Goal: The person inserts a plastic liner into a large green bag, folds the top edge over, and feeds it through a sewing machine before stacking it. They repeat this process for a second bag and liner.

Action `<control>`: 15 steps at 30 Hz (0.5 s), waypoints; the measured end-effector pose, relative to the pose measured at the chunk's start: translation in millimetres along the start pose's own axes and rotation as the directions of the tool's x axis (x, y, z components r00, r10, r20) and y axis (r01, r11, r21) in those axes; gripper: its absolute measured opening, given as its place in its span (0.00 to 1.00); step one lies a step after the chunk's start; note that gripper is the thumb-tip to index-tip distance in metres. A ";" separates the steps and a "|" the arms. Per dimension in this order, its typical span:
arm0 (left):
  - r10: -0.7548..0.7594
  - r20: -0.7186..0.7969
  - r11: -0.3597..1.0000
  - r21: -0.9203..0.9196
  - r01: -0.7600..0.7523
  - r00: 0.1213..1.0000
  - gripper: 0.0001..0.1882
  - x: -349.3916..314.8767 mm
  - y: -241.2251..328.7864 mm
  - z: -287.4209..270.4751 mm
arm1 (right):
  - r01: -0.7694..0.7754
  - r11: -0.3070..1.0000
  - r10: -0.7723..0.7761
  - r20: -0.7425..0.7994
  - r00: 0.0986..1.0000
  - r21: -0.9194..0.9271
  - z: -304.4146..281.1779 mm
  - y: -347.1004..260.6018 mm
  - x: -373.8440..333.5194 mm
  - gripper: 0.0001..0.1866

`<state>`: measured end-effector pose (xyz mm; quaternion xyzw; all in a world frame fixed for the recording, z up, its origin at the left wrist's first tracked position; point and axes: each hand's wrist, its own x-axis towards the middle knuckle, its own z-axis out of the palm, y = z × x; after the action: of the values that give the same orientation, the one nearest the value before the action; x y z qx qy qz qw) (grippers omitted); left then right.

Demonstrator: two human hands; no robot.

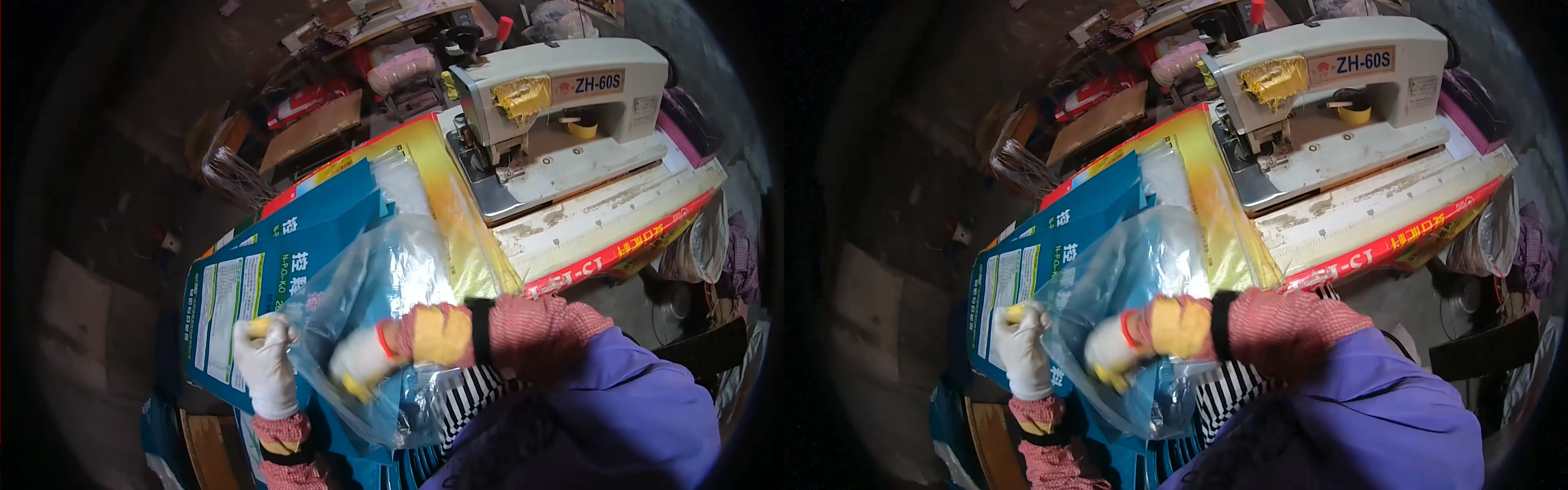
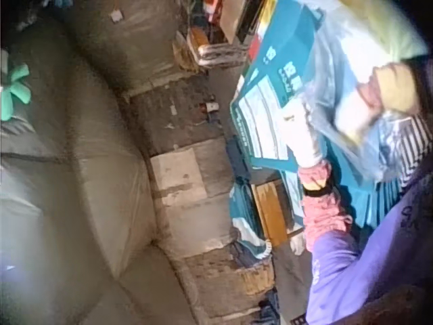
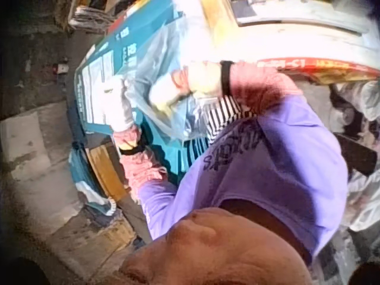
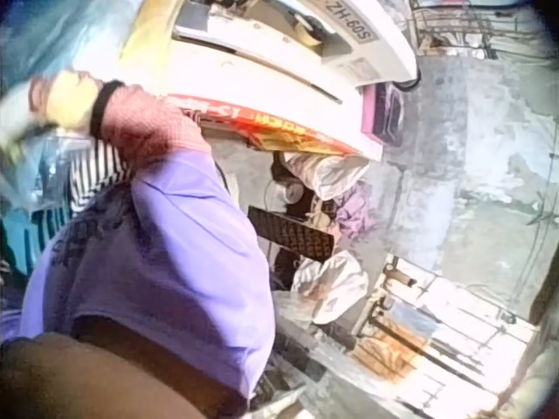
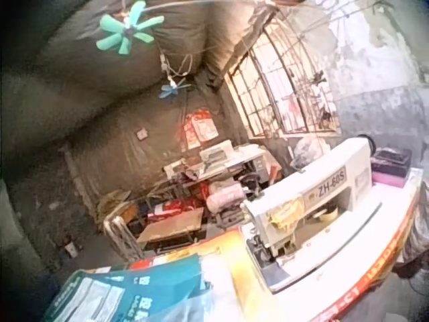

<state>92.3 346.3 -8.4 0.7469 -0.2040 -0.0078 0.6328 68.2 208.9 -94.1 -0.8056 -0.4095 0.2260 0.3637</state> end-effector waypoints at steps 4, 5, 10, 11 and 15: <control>0.190 -0.355 0.977 -0.028 -0.214 0.915 0.10 -9.6 50.2 -53.9 | -0.062 0.996 0.087 -0.824 0.560 0.064 -71.7 133.9 -11.1 0.13; 0.573 -0.215 0.766 0.483 -0.424 0.791 0.10 -17.3 64.4 -74.4 | -0.316 0.948 0.208 -0.817 0.538 0.033 -79.6 126.1 -31.4 0.18; 0.348 -0.256 0.930 0.214 -0.298 0.902 0.04 -37.1 71.8 -85.5 | 0.827 -0.106 0.781 -0.469 0.413 0.553 -78.3 87.2 -51.7 0.33; 0.345 -0.220 0.898 0.361 -0.252 0.913 0.06 -45.1 69.1 -57.5 | 0.861 -0.199 0.740 -0.504 0.444 0.467 -78.9 90.4 -50.3 0.33; 0.126 0.856 0.884 0.131 -0.448 0.500 0.12 -106.4 27.2 9.4 | -0.056 -0.884 0.347 -0.733 0.586 -0.464 -101.3 109.4 -39.3 0.34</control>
<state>-15.8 367.8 -10.8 0.7043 -0.5985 -0.2160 0.3150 167.4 92.1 -111.6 -0.6588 0.0426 -0.0711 -0.7477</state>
